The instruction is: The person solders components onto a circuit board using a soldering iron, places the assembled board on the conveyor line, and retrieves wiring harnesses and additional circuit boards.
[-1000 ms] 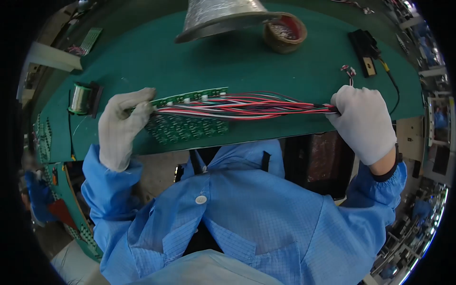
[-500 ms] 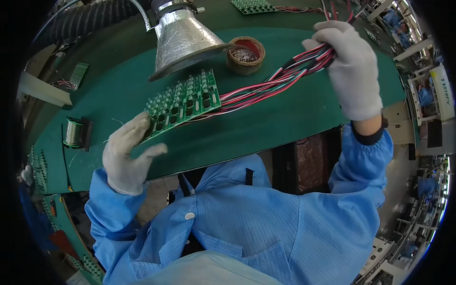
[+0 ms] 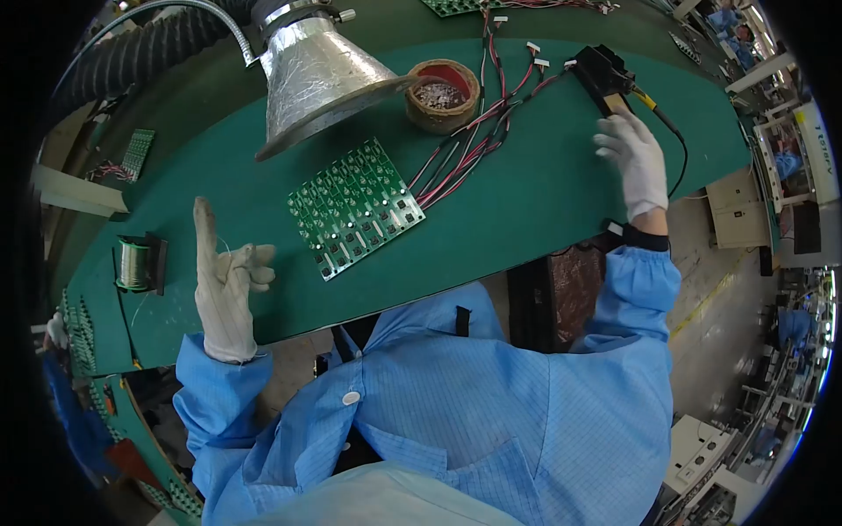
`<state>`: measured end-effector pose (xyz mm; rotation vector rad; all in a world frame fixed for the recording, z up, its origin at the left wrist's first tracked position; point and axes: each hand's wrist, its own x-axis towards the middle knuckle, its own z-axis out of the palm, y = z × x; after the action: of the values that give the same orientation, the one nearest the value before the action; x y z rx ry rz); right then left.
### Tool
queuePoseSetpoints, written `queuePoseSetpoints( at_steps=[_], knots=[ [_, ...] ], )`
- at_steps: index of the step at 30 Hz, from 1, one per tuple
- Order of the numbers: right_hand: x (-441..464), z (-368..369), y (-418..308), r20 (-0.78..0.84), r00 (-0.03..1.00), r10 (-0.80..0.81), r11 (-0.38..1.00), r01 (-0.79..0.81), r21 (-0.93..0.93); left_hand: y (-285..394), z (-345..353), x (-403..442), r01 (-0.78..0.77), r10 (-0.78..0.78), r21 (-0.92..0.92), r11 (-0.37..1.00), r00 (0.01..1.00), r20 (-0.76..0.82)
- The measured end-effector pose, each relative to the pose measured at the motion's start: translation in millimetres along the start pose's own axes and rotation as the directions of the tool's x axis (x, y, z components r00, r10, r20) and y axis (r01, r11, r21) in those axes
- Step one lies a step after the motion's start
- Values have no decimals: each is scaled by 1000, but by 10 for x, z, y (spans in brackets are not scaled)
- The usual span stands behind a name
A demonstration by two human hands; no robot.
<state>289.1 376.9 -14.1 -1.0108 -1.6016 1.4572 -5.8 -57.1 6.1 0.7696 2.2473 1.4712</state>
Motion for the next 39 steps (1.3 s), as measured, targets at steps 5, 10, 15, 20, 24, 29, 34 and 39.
queuePoseSetpoints(
  at_steps=[5,10,15,20,24,29,34,39],
  knots=[
    [650,-810,272,-141,990,-2,872,71,483,155,-4,-1,234,-170,-141,962,917,361],
    [867,-679,89,237,969,68,760,-204,617,207,133,186,409,-62,-320,855,692,719],
    [810,-623,121,-219,973,76,886,35,463,186,249,233,340,-358,113,934,875,327],
    [85,-406,135,-449,826,-340,863,464,199,-14,73,144,260,-222,-147,955,947,231],
    [-870,686,10,-121,821,-558,823,529,-207,162,61,131,318,-75,-268,909,759,647],
    [-1241,1503,-276,589,419,-691,224,899,-377,369,369,205,227,177,-368,902,581,794],
    [-1374,1865,-186,615,243,-750,55,950,-308,199,558,76,365,207,-499,786,605,769],
    [-1345,1814,-123,690,296,-661,59,937,-345,226,681,79,-315,328,-99,944,862,385]
  ],
)
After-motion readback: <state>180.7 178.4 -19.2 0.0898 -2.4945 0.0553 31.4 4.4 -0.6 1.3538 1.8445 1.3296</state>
